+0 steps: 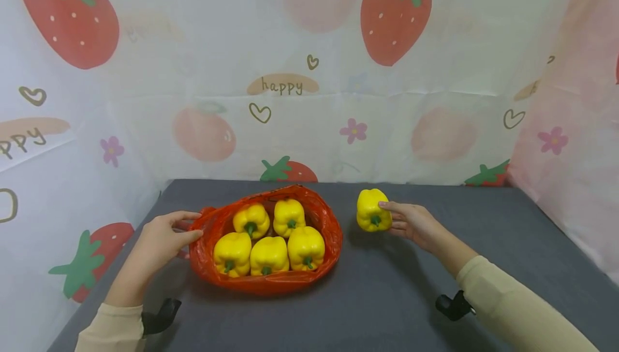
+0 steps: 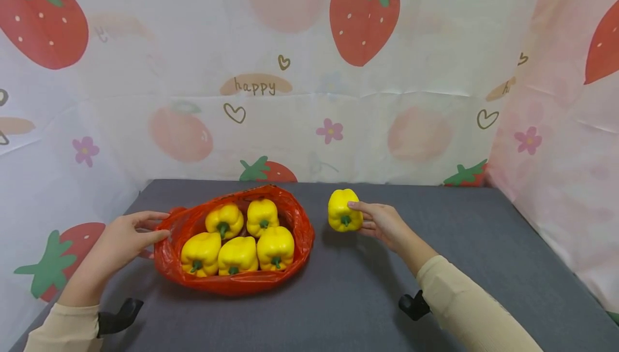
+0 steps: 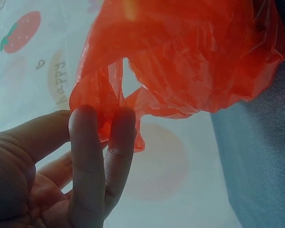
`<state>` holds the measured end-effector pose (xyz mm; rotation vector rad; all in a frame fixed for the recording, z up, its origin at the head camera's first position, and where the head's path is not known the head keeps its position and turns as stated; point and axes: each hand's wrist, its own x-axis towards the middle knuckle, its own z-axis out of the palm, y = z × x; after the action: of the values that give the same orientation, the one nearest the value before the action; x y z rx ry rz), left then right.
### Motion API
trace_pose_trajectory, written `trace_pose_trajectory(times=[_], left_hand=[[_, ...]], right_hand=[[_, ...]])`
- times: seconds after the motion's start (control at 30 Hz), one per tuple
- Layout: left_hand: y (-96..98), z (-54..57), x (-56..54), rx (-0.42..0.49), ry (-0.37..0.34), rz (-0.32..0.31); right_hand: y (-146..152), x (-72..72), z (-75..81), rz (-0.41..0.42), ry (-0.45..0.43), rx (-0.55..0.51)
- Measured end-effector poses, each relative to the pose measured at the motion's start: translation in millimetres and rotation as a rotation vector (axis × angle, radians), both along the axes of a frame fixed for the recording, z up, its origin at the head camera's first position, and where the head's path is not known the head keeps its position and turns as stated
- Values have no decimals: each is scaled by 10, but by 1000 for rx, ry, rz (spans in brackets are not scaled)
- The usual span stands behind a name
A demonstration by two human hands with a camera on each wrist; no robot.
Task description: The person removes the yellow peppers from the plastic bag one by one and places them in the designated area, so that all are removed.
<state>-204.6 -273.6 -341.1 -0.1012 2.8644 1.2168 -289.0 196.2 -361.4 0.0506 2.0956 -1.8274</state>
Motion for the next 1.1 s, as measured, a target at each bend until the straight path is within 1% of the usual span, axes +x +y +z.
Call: trace_pose_trajectory(times=[0.4,0.7,1.1], left_hand=[[-2,19,-3,-3,5,-1],[-7,25,-1,1,4,1],[8,33,3,-13,-11,8]], right_hand=[[35,-68,-88,-7,-20,17],[61,-95,-151,30,-23,70],[73,-99,-229,44,-47,63]])
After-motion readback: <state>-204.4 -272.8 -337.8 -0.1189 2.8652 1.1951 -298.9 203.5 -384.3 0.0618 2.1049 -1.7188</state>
